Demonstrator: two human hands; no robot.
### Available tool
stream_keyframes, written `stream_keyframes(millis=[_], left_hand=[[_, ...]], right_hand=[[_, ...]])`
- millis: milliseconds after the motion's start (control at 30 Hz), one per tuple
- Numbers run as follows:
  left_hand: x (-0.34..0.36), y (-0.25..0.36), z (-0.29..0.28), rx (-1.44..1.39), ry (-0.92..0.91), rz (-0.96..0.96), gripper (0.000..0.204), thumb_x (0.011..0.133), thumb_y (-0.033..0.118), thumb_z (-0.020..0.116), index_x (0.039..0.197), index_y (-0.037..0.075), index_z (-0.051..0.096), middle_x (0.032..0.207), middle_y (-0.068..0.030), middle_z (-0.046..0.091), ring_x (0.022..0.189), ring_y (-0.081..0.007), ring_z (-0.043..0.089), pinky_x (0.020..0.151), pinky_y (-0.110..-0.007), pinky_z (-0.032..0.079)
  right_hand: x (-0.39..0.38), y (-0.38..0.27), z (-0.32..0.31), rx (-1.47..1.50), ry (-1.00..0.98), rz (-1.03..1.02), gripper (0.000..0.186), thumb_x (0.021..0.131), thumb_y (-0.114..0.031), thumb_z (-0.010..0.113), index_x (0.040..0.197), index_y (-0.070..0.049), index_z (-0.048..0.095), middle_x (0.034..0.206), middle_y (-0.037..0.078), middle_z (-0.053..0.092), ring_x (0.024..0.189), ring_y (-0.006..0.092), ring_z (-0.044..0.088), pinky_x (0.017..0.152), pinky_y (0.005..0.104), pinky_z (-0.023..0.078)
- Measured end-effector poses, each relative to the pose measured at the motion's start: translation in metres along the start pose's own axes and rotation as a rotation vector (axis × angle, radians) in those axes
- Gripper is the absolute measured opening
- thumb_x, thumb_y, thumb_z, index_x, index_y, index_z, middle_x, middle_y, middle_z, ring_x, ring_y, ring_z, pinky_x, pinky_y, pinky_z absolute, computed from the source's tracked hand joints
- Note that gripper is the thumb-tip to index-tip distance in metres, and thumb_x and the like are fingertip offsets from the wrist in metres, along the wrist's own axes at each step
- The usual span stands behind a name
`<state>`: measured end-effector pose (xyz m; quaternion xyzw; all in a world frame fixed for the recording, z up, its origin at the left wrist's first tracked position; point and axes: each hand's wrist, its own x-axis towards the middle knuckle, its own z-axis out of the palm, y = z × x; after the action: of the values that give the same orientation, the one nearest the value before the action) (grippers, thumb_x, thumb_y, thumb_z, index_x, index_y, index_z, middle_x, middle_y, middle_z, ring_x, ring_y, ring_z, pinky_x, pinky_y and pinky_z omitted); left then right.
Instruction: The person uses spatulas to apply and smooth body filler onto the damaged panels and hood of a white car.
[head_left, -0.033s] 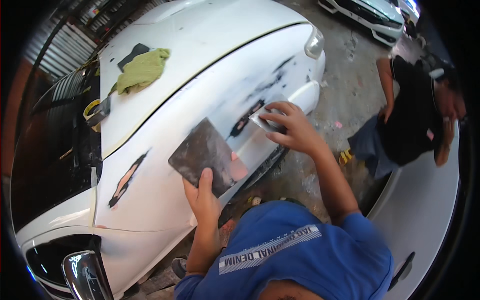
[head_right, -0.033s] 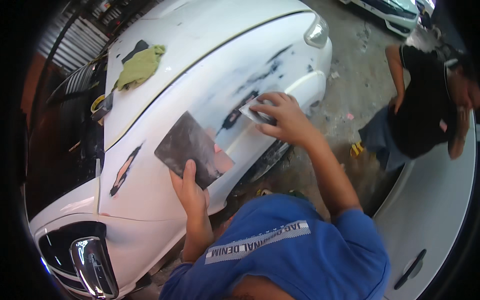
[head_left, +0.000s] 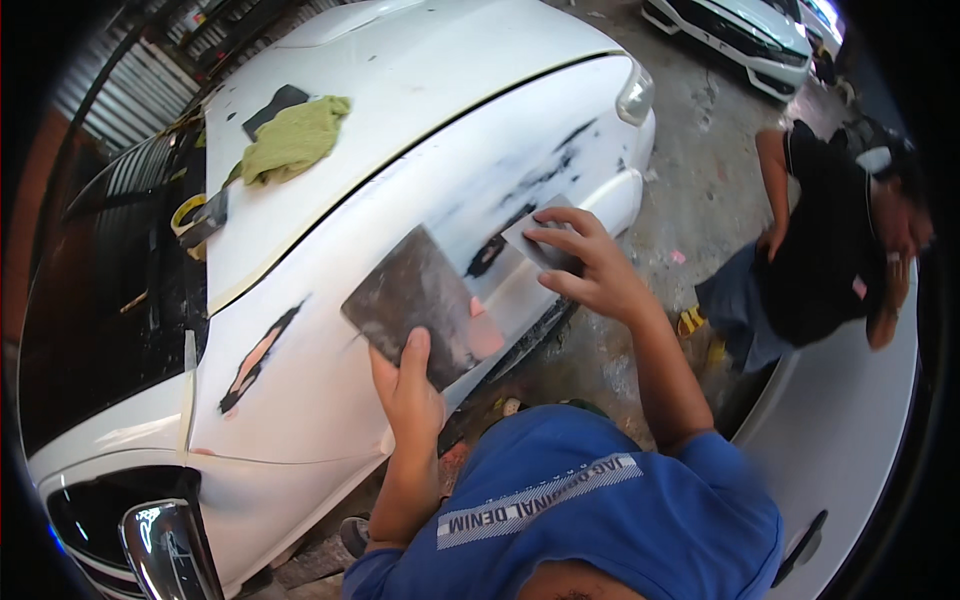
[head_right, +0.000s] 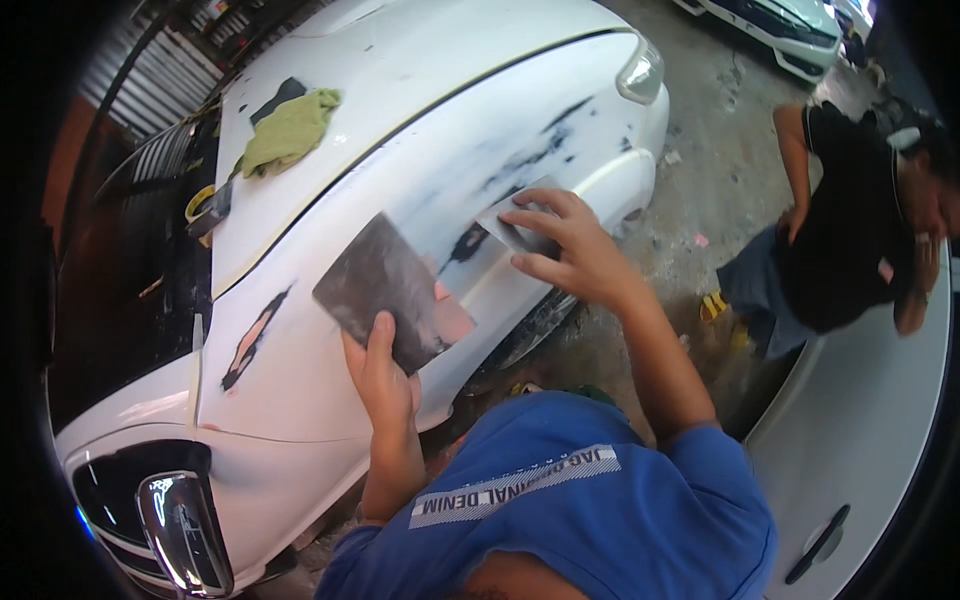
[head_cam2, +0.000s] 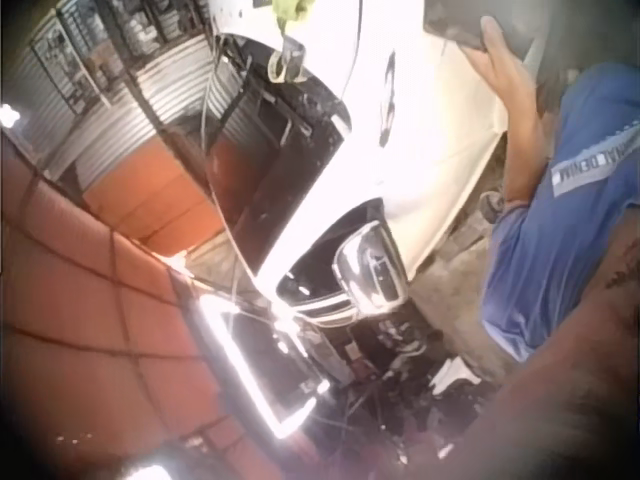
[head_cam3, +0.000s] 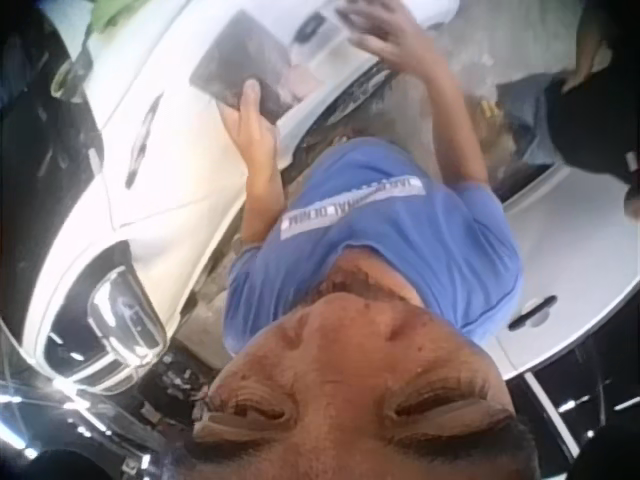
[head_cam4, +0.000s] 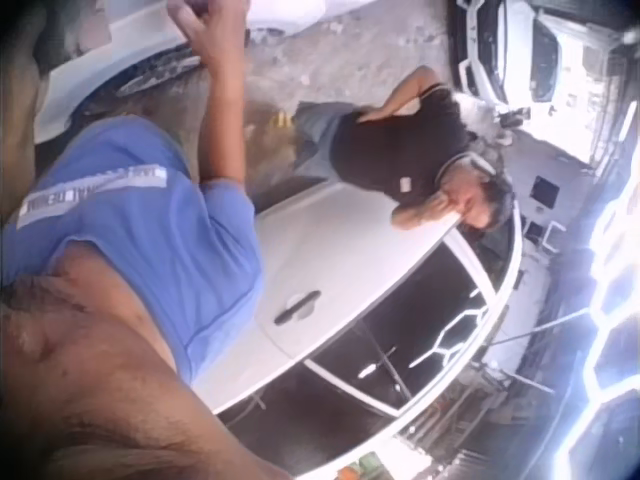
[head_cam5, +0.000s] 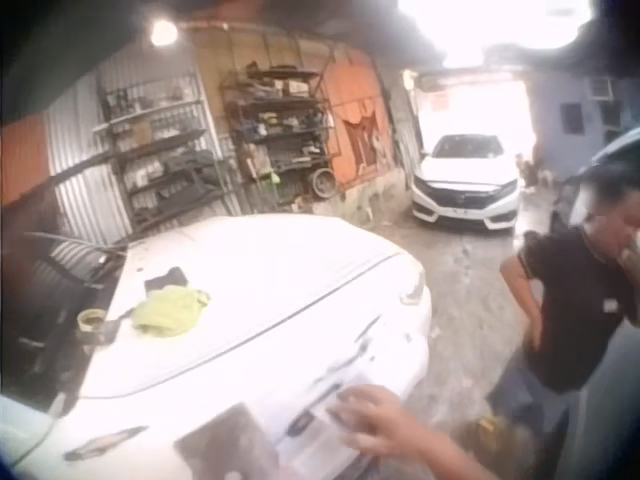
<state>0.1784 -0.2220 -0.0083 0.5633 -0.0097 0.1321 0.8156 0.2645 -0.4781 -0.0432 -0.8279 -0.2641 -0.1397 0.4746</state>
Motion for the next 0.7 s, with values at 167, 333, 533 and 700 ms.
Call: stream_keyframes(millis=[167,333,533,700], left_hand=[[0.030,0.024,0.024,-0.239,-0.055,-0.152,0.047,0.101,0.009,0.057,0.145,-0.001,0.042,0.137,-0.0148,0.057,0.124,-0.0248,0.060,0.104,-0.040,0.050],[0.034,0.034,0.012,-0.203,-0.014,-0.081,0.044,0.101,0.009,0.056,0.143,-0.001,0.043,0.130,-0.0157,0.061,0.120,-0.0269,0.061,0.103,-0.040,0.050],[0.029,0.039,-0.011,0.017,0.062,0.438,0.038,0.101,0.002,0.046,0.138,-0.009,0.043,0.129,-0.0200,0.062,0.117,-0.0269,0.063,0.103,-0.039,0.049],[0.038,0.047,-0.005,0.130,-0.138,0.585,0.046,0.103,0.009,0.049,0.140,-0.014,0.039,0.121,-0.0256,0.067,0.107,-0.0314,0.068,0.099,-0.041,0.052]], right_hand=[[-0.003,-0.087,0.005,0.544,-0.036,-0.365,0.061,0.083,-0.036,0.078,0.137,-0.009,0.067,0.146,0.022,0.049,0.139,0.0403,0.044,0.118,0.0517,0.031],[0.005,-0.108,0.016,0.063,-0.082,-0.355,0.056,0.079,-0.031,0.079,0.132,-0.011,0.071,0.142,0.020,0.052,0.134,0.0422,0.048,0.115,0.0533,0.034],[0.016,-0.103,0.014,-0.332,0.117,-0.241,0.054,0.070,-0.026,0.079,0.122,-0.016,0.075,0.133,0.016,0.059,0.128,0.0407,0.053,0.110,0.0552,0.038],[0.029,-0.139,0.027,-0.396,0.067,-0.318,0.055,0.070,-0.032,0.080,0.124,-0.024,0.074,0.133,0.013,0.060,0.129,0.0385,0.054,0.109,0.0650,0.033]])
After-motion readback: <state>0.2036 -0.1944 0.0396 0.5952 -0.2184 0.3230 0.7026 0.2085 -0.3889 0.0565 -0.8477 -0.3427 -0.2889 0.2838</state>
